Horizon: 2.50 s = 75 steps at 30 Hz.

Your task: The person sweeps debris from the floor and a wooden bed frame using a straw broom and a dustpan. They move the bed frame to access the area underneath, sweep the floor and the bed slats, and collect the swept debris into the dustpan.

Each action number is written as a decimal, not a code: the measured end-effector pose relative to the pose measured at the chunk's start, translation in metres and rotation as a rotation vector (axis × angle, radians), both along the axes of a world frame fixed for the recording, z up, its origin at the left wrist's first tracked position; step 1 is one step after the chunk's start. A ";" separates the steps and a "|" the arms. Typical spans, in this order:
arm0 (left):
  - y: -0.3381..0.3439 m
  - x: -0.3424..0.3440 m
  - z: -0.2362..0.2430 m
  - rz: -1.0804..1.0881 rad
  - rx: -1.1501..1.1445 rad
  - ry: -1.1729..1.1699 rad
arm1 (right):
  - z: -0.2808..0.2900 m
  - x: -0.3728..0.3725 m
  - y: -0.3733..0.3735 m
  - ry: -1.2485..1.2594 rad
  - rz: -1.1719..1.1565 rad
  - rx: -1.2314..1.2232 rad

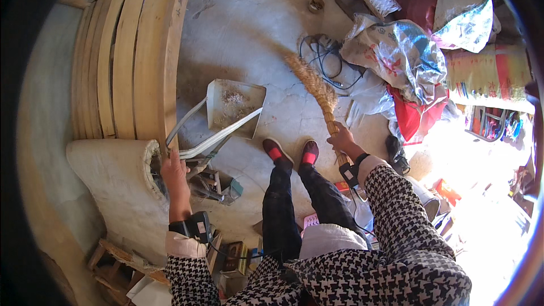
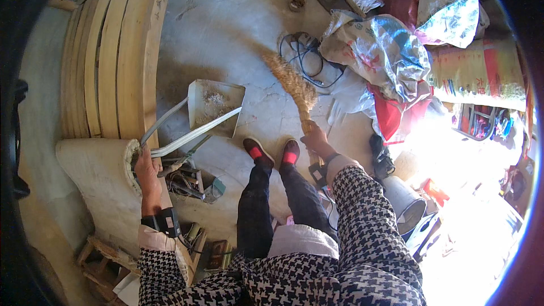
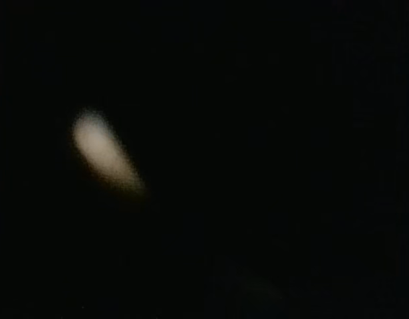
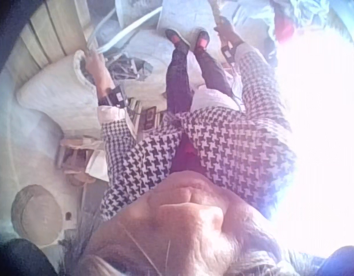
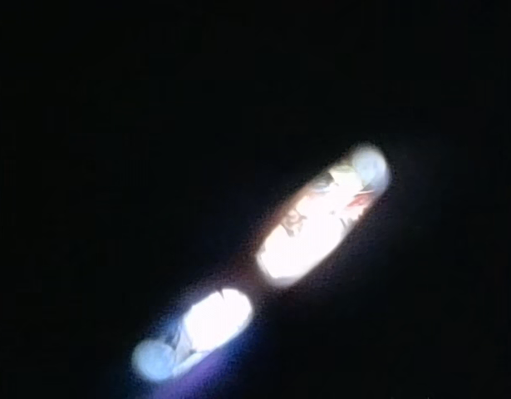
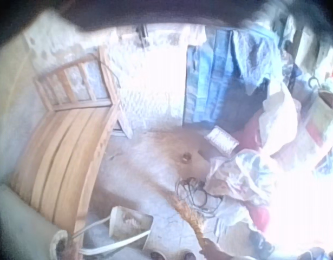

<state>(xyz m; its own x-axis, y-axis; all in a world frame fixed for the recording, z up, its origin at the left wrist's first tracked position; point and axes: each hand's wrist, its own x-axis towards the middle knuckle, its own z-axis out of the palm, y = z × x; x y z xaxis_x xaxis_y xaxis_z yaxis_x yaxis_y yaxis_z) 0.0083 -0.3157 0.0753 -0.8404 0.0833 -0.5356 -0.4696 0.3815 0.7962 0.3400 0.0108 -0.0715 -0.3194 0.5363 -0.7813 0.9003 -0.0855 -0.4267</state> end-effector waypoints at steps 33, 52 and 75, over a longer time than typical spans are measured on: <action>-0.076 0.103 -0.044 -0.383 -0.194 0.040 | -0.033 -0.002 -0.245 0.094 0.024 -0.030; -0.077 0.105 -0.045 -0.338 -0.184 0.018 | -0.007 -0.053 -0.145 0.117 0.410 0.154; -0.073 0.088 -0.023 0.029 -0.038 -0.204 | -0.041 -0.185 -0.127 0.216 0.920 0.343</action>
<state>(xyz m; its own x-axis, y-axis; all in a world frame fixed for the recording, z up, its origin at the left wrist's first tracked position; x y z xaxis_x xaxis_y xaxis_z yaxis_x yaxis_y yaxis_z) 0.0959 -0.3890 0.0528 -0.7158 0.0368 -0.6973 -0.6310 0.3936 0.6685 0.1554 -0.1157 -0.1123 -0.8393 0.1946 -0.5076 0.4549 0.7626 -0.4599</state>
